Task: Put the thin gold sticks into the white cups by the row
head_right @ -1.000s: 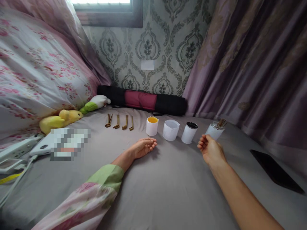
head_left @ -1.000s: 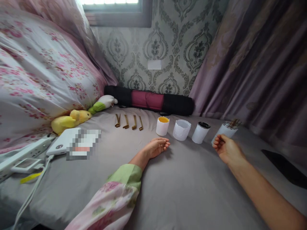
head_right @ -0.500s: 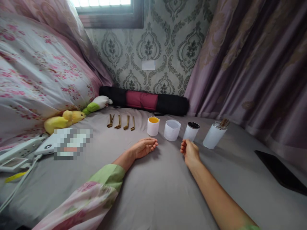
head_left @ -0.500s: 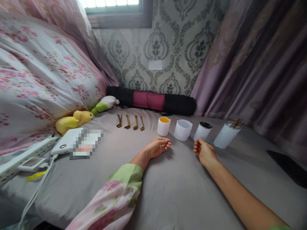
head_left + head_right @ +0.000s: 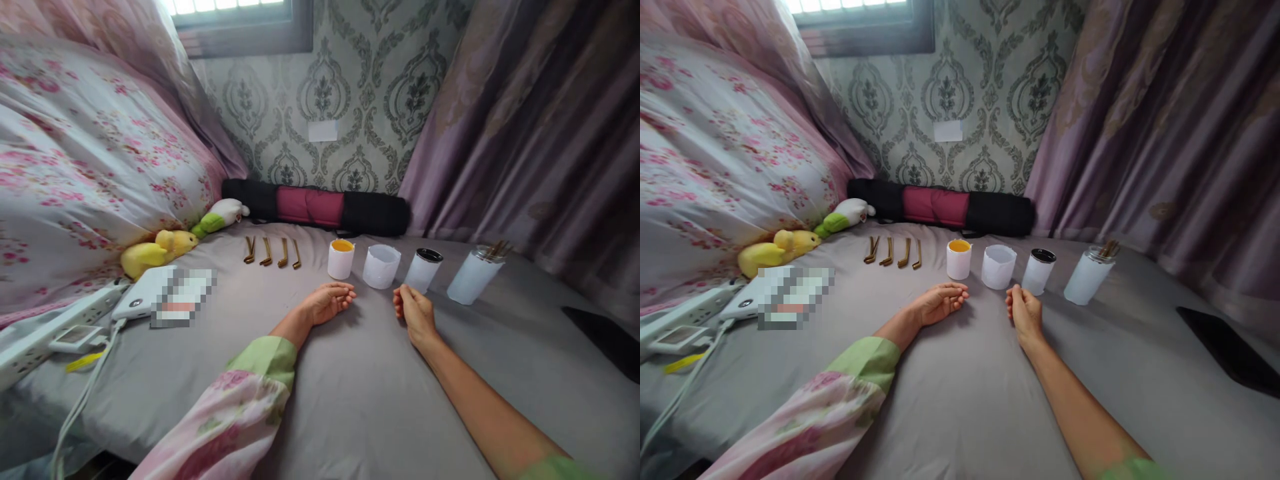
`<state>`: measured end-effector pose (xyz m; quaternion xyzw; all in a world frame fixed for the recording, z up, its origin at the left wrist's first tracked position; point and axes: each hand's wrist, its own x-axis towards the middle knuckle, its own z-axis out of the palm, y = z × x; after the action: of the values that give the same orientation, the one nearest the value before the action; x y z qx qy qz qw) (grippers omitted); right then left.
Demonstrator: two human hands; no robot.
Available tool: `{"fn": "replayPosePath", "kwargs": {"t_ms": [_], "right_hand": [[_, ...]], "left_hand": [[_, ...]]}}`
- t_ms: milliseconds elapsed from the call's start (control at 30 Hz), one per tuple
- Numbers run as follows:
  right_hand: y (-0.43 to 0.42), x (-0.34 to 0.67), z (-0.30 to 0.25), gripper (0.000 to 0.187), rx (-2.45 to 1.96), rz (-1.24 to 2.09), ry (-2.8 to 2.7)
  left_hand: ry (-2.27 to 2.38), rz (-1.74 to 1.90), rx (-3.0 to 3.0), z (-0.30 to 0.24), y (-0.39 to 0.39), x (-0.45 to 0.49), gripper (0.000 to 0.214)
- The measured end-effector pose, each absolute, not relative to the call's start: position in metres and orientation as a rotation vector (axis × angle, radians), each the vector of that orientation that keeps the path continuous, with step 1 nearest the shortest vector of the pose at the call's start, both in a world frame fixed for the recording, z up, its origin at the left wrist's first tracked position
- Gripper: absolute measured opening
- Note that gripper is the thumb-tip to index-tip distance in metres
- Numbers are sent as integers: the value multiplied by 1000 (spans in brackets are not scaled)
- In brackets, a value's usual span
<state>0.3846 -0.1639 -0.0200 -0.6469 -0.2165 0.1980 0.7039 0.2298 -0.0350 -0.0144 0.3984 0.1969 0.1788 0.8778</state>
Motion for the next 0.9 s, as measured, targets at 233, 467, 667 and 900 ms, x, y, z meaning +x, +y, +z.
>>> {"fn": "replayPosePath", "kwargs": {"t_ms": [233,467,667,900], "right_hand": [[-165,382,-21,34,-1475,440,-525],[-165,383,-22,34,-1491,430,-556],[-165,384,-23,35,-1492,434,-559],[-166,383,-23,36,-1494,439,-564]], "left_hand": [[463,383,830,-9,-31,227,11],[564,425,924,-5,-15,222,8],[712,464,1146,-6,7,216,6],[955,574,1381,1,30,207,4]]}}
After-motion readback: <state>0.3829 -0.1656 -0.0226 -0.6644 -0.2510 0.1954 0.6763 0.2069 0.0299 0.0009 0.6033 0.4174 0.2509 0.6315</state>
